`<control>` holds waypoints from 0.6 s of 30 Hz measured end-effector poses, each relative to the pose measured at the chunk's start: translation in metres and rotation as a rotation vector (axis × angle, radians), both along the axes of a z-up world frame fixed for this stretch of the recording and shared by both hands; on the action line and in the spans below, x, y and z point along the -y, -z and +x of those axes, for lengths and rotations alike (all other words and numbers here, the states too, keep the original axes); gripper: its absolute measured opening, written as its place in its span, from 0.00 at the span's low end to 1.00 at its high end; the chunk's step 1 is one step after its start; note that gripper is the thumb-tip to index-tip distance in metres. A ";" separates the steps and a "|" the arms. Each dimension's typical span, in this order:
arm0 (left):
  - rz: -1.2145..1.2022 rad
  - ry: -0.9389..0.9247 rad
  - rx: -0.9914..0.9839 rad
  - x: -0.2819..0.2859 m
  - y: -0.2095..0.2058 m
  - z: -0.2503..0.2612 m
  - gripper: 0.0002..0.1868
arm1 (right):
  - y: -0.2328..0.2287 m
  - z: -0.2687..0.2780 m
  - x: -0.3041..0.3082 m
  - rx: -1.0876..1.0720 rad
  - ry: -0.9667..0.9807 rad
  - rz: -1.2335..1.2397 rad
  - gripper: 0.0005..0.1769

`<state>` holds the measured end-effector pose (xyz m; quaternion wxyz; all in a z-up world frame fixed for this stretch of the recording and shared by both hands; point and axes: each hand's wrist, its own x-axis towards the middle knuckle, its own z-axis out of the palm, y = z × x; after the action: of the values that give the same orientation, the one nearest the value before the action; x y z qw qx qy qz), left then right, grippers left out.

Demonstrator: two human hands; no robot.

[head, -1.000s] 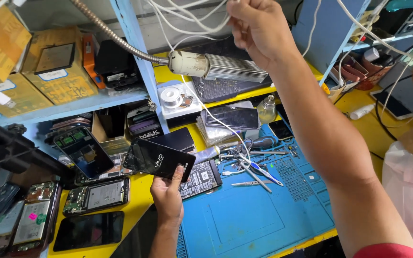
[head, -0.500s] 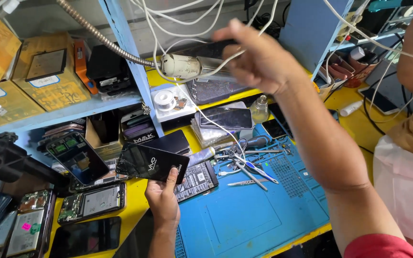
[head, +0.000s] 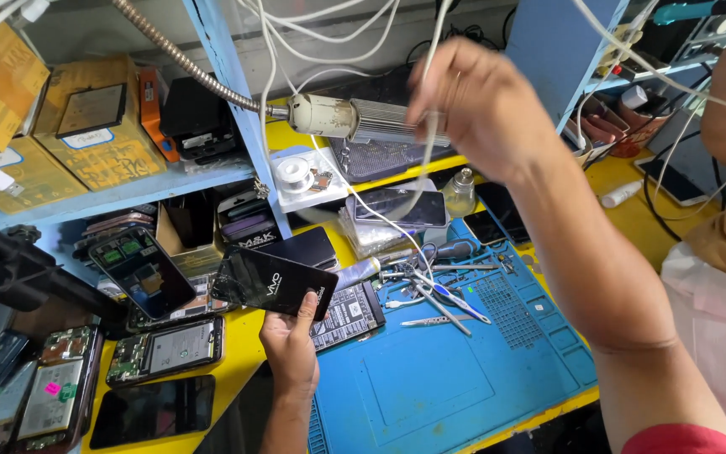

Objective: Disassembling a mobile phone and scraping adhesive from the frame to prepare for a screen replacement.

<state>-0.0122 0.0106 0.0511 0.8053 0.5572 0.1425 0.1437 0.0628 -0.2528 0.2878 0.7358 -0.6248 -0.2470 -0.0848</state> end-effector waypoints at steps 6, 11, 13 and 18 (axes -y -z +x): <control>0.032 -0.015 -0.064 -0.002 -0.003 -0.002 0.12 | 0.017 -0.073 -0.013 0.245 -0.227 -0.252 0.06; 0.065 -0.017 -0.073 -0.004 0.003 -0.003 0.11 | 0.038 -0.063 0.037 0.475 0.076 0.026 0.11; -0.008 0.017 -0.040 -0.001 -0.009 -0.006 0.14 | 0.048 -0.058 0.067 0.564 0.392 0.030 0.07; -0.028 0.005 -0.020 -0.001 0.001 -0.001 0.12 | 0.072 -0.030 0.098 0.821 0.665 -0.042 0.09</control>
<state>-0.0136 0.0117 0.0504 0.8120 0.5476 0.1510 0.1342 0.0328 -0.3512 0.2160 0.4993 -0.5994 -0.3049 -0.5463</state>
